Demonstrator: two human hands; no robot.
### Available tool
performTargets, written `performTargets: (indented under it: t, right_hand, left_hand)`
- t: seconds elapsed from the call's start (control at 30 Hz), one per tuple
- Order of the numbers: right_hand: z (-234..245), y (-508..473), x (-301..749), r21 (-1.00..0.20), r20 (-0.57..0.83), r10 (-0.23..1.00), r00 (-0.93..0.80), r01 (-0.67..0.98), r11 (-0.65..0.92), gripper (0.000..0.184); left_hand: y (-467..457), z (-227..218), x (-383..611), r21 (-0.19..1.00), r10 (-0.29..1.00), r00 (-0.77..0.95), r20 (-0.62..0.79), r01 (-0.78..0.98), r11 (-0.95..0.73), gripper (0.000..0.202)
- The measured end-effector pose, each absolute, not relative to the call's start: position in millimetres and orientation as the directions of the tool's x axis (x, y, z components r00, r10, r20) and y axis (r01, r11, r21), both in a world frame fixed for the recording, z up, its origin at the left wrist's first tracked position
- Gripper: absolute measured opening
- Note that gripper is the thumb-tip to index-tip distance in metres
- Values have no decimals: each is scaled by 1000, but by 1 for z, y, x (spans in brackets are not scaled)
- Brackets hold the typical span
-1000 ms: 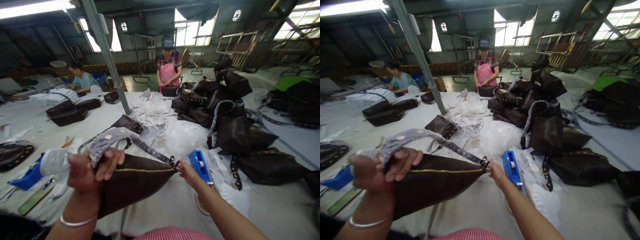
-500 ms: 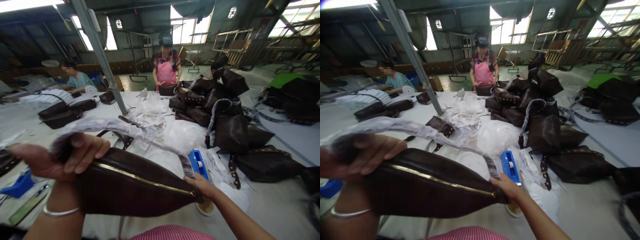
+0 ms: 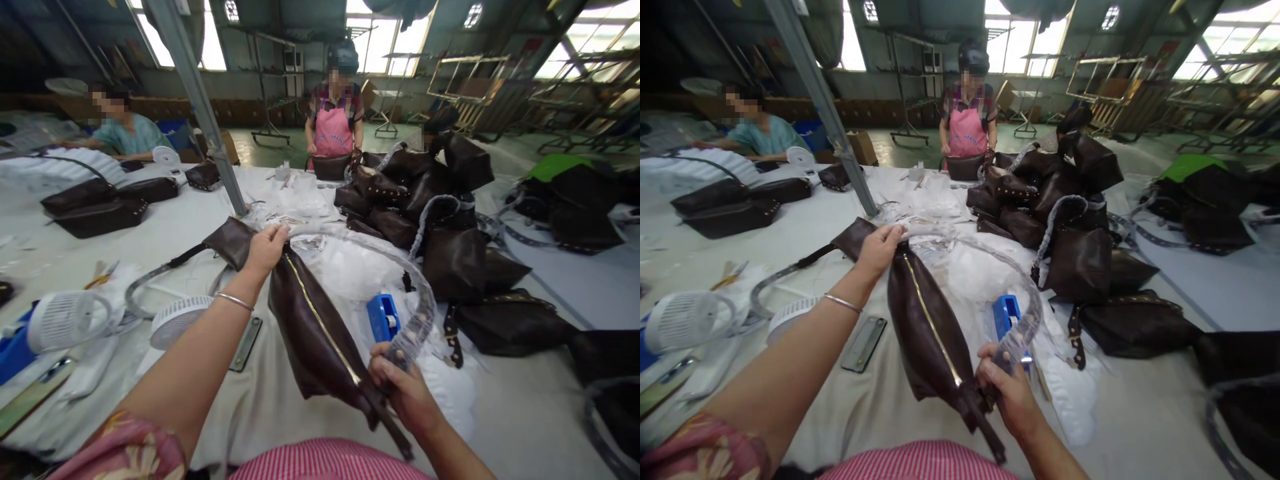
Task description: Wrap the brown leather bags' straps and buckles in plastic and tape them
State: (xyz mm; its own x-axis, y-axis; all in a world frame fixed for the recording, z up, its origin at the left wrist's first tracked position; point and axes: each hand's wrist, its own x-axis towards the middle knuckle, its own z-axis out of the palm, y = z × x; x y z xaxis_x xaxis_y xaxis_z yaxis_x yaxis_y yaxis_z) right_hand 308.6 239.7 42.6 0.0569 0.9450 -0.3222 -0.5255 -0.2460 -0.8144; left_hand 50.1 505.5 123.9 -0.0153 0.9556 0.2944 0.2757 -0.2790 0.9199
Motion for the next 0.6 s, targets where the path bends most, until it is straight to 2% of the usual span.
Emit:
performTargets:
  t: [0.07,0.17,0.3,0.5,0.6]
  right_hand:
    - [36,246,292,-813,-323,942,91,-536,-227,29]
    - [33,254,276,-773,-363,931,48,-574,-272,31]
    - [52,267,270,-683,-374,926,-44,-663,-308,31]
    - [96,300,269,-550,-372,926,-61,-789,-273,32]
    - [115,318,275,-452,-349,934,-74,-860,-237,30]
  left_hand:
    - [487,99,62,911,971,53,234,338,-238,34]
    - [434,73,71,897,957,269,105,390,-208,25]
    - [363,70,61,883,881,472,-34,427,-195,18]
    - [314,93,48,883,829,558,-42,409,-230,25]
    - [297,91,51,888,756,654,-33,366,-278,37]
